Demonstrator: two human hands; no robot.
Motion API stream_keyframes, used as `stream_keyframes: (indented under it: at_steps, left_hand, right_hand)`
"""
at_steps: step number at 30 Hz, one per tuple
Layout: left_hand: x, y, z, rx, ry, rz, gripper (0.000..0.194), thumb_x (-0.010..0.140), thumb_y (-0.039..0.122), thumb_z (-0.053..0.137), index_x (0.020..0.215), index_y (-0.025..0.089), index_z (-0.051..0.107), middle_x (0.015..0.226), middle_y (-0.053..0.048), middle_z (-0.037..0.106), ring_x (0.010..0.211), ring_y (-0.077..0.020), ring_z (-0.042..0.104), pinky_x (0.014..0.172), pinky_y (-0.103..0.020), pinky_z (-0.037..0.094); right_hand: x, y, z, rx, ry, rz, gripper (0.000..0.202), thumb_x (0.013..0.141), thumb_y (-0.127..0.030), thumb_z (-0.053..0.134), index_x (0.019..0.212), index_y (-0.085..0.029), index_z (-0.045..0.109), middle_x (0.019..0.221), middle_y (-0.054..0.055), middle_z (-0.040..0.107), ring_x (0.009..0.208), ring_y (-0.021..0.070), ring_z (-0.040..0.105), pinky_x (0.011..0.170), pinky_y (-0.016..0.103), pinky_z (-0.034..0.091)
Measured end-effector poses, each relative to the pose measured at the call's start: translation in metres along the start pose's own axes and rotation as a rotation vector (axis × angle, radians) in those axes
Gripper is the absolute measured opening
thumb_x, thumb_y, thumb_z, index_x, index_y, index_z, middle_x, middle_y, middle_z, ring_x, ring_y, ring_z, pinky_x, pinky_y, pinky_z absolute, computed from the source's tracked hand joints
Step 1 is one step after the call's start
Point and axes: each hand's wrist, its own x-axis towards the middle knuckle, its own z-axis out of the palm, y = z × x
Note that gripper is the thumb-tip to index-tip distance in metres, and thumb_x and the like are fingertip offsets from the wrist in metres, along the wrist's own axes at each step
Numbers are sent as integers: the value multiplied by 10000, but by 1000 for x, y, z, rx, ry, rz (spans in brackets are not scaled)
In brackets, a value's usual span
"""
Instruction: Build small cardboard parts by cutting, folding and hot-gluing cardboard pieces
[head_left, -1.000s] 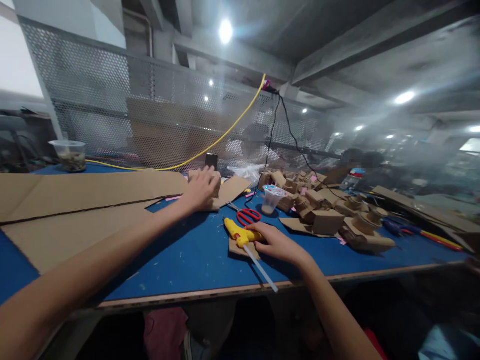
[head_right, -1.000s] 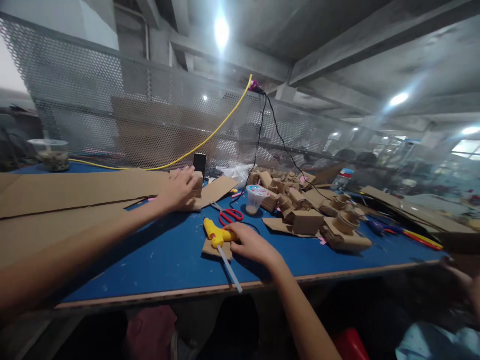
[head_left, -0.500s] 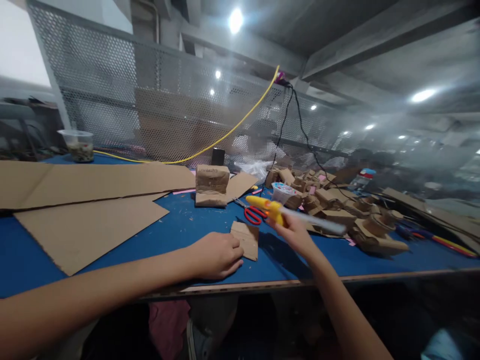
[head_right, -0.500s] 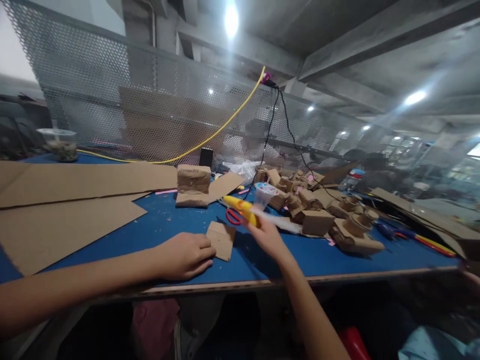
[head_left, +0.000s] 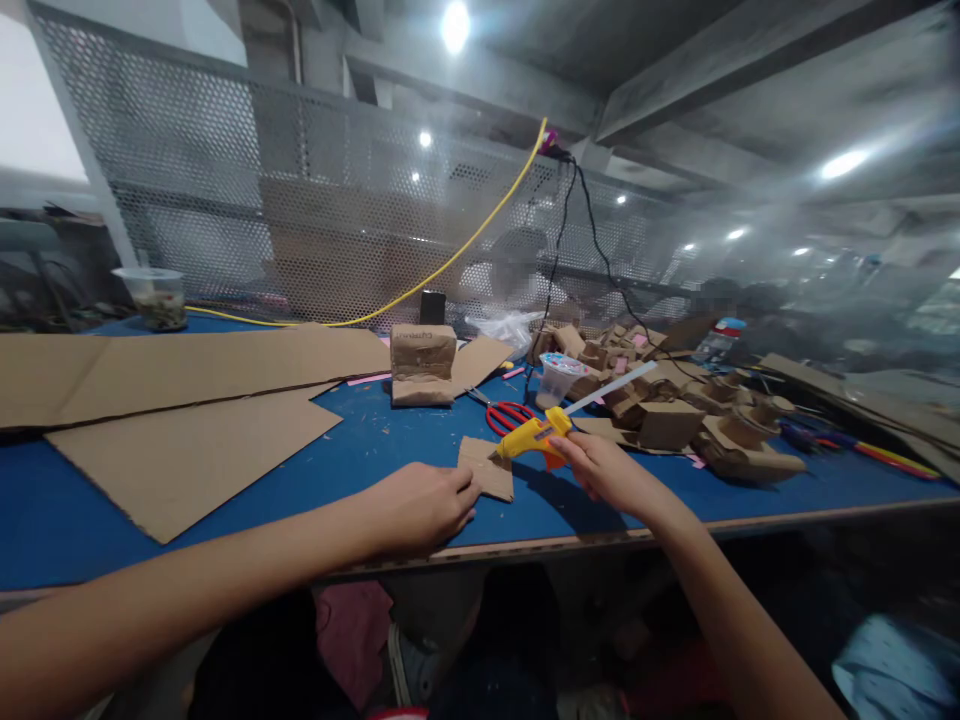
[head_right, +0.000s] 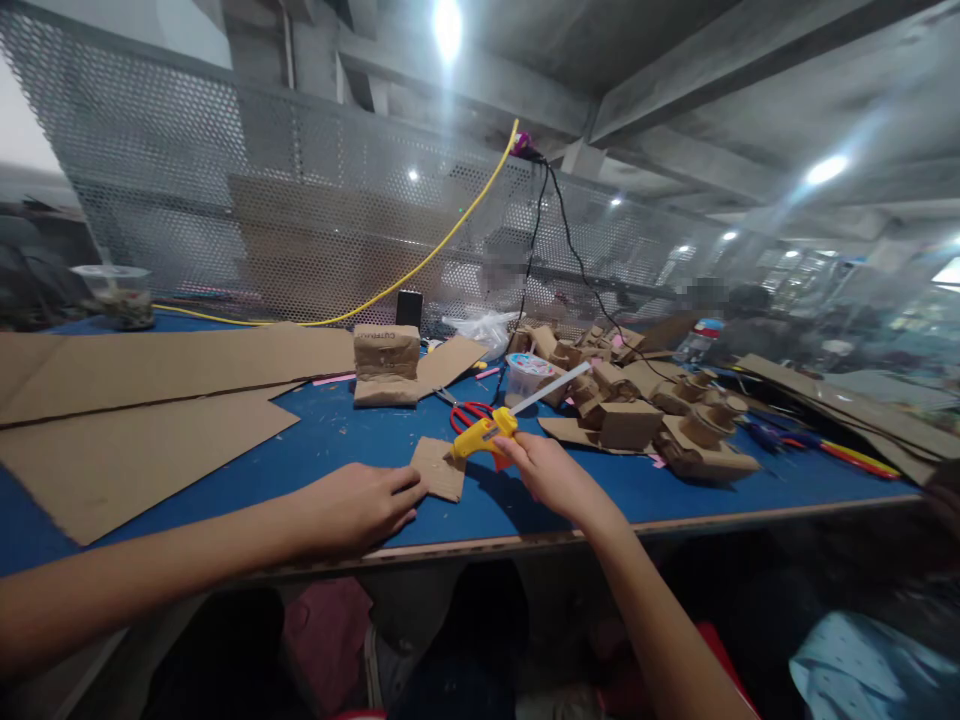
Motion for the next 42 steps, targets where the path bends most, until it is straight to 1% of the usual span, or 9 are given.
stream_keyframes:
  at_steps: [3,7,11,14,24,27,32,36,42]
  left_hand:
    - [5,-29,-18,28,61,-118,258,965,322,470,1133,224,639,1183,-88,676,1005,-240,688,827,-347,571]
    - [34,-103,-48,128,205,-453,394,957,246,496,1338,149,512,1479,-194,436,1391,-338,391,1144,-519,341]
    - [69,-166,-54,130,124,-584,385,928,355,615,1268,180,569,1374,-111,535,1225,-289,539,1022,-520,465]
    - [83,-182,-44,107,6,-639,315,936,364,610,1188,174,610,1218,-92,623,1057,-225,627,902,-437,544]
    - [45,-162,-50,204,73,-653,375,927,418,610,1191,151,602,1152,-92,653,1009,-234,653,871,-437,555]
    - [27,-158,-44,247,162,-632,471,901,415,615,1239,89,576,1133,-188,686,1037,-336,678,872,-480,555]
    - [5,-151,-33,306,286,-488,448,897,208,557,1333,106,540,1524,-207,421,1441,-329,361,1186,-475,308]
    - [-17,-144,-28,342,343,-452,421,959,311,476,1302,77,550,1531,-233,380,1455,-339,317,1199,-551,266]
    - [-84,-81,-16,469,640,-259,559,928,235,564,1456,307,395,1470,-95,522,1388,-299,436,1159,-553,369]
  right_hand:
    - [5,9,5,-65,23,61,466,955,-490,304,631,-234,520,433,-28,474,306,156,453,386,273,328]
    - [12,12,10,-189,154,48,455,955,-440,365,571,-234,496,540,44,591,462,187,567,484,281,326]
    - [14,5,8,-299,297,34,427,940,-454,434,593,-226,532,676,119,668,665,242,631,554,300,304]
    - [6,0,7,-325,354,24,410,937,-474,445,642,-221,575,687,102,680,647,235,622,556,303,302]
    - [-40,-15,-2,-179,594,-112,339,888,-506,478,699,-245,585,735,85,694,670,235,642,601,325,434]
    - [-45,-20,2,-135,579,-193,272,888,-449,498,736,-250,602,771,78,696,707,235,653,625,332,465]
    - [-42,-34,17,-103,620,-299,199,898,-372,516,763,-250,596,763,68,686,708,229,655,646,333,482]
    - [-40,-43,29,-130,562,-391,164,916,-326,520,795,-249,599,795,74,680,761,243,658,673,348,500]
    - [-61,-53,59,-125,480,-588,86,928,-248,541,991,-246,600,924,101,641,881,258,656,746,388,567]
